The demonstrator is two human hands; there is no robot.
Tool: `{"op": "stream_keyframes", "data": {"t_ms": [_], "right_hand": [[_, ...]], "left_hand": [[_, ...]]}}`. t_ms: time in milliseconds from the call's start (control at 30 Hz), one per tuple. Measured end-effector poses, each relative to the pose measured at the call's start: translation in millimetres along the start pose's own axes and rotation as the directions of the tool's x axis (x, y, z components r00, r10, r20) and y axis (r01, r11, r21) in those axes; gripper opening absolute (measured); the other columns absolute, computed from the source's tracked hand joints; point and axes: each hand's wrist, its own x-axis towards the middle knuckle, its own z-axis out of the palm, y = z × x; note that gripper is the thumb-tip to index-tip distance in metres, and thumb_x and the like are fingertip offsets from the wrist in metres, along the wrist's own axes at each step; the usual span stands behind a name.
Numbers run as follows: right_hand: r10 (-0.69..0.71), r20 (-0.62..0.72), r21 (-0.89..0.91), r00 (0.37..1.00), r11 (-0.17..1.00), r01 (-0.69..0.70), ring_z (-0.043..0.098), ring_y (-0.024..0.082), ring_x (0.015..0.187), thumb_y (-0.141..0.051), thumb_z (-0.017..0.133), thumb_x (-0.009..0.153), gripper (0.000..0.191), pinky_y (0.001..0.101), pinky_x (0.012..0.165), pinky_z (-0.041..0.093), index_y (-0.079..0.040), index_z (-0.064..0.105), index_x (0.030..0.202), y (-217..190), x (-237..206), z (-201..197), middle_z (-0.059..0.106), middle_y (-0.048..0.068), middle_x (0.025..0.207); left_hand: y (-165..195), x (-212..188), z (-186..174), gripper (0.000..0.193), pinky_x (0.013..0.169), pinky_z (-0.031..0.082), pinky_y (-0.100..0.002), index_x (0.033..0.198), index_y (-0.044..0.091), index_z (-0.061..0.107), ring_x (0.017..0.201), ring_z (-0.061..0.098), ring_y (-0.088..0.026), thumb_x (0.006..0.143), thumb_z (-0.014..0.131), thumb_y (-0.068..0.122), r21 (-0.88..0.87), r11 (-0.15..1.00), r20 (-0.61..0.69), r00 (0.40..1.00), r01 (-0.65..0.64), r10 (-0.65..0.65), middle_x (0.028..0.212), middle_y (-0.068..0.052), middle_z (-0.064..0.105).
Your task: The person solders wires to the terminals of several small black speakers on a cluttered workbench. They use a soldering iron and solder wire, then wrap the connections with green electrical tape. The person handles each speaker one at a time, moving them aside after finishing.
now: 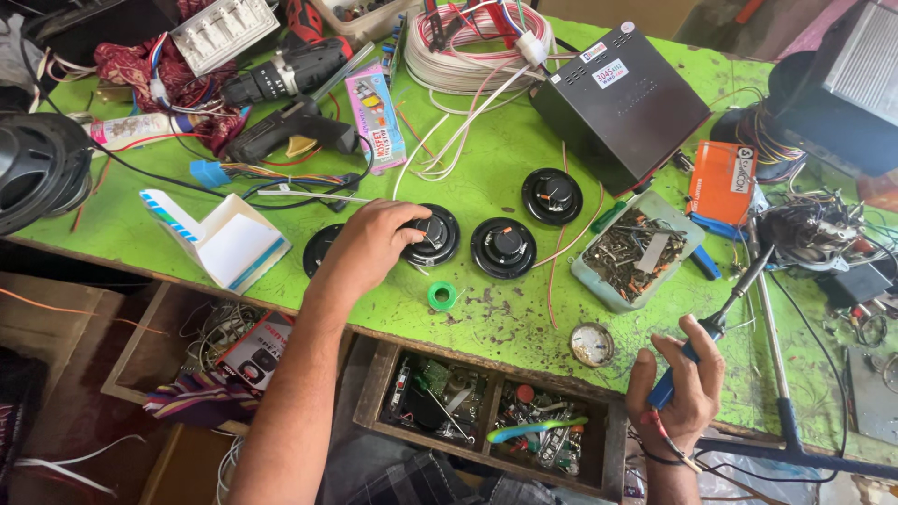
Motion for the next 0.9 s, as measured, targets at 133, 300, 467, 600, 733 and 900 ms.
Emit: {"op": "stream_keyframes", "data": {"t_ms": [133,300,467,600,733,900], "right_hand": [[-0.007,-0.002,-0.01,1.0,1.0,0.007,0.066,0.03,0.117,-0.002,0.072,0.092,0.022,0.0372,0.098,0.055,-0.003,0.071,0.114,3.2,0.3,0.3,0.06,0.02,0.143],[-0.009,-0.013,-0.007,1.0,1.0,0.009,0.066,0.03,0.116,-0.001,0.071,0.092,0.022,0.038,0.1,0.055,-0.003,0.071,0.113,4.1,0.5,0.5,0.06,0.019,0.142],[-0.007,-0.015,-0.006,1.0,1.0,0.007,0.066,0.031,0.116,-0.001,0.071,0.091,0.023,0.0405,0.103,0.055,-0.003,0.071,0.113,3.6,1.2,0.8,0.06,0.02,0.142],[-0.014,-0.02,0.0,1.0,1.0,0.014,0.066,0.031,0.115,-0.002,0.072,0.091,0.022,0.0405,0.101,0.055,-0.003,0.071,0.112,5.6,2.4,-0.5,0.06,0.019,0.142],[-0.006,-0.011,0.016,1.0,1.0,0.007,0.068,0.029,0.111,-0.002,0.072,0.09,0.022,0.0396,0.098,0.056,-0.002,0.071,0.112,7.3,2.7,-1.7,0.06,0.019,0.141],[-0.014,-0.009,0.021,1.0,1.0,0.014,0.068,0.029,0.109,-0.002,0.073,0.09,0.021,0.0391,0.097,0.056,-0.002,0.071,0.112,8.2,3.1,-2.7,0.06,0.019,0.141]], "left_hand": [[7.8,5.4,-9.9,0.045,0.094,0.051,-0.044,0.123,0.004,0.068,0.11,0.067,-0.035,0.082,0.079,0.021,-0.013,0.999,0.037,0.998,0.052,-0.052,0.115,-0.016,0.074],[38.8,45.7,10.7,0.062,0.102,0.048,-0.046,0.131,0.0,0.063,0.118,0.064,-0.038,0.082,0.085,0.032,0.035,0.98,-0.024,0.98,-0.198,0.199,0.127,-0.021,0.069],[65.5,115.5,80.8,0.064,0.105,0.047,-0.045,0.138,0.008,0.056,0.127,0.058,-0.036,0.078,0.079,0.014,0.134,0.934,0.163,0.937,-0.331,0.309,0.144,-0.018,0.057],[66.5,140.3,119.3,0.075,0.097,0.047,-0.047,0.144,0.016,0.051,0.126,0.054,-0.034,0.074,0.065,-0.009,0.319,0.88,0.334,0.911,-0.352,0.243,0.151,-0.013,0.046],[61.0,143.3,129.8,0.068,0.099,0.049,-0.047,0.144,0.017,0.052,0.123,0.058,-0.031,0.082,0.062,-0.009,0.302,0.887,0.362,0.903,-0.348,0.231,0.138,-0.007,0.06],[59.6,141.5,124.9,0.054,0.097,0.053,-0.044,0.136,0.015,0.06,0.112,0.063,-0.027,0.086,0.067,-0.002,0.237,0.923,0.365,0.908,-0.303,0.204,0.117,-0.005,0.07]]}}
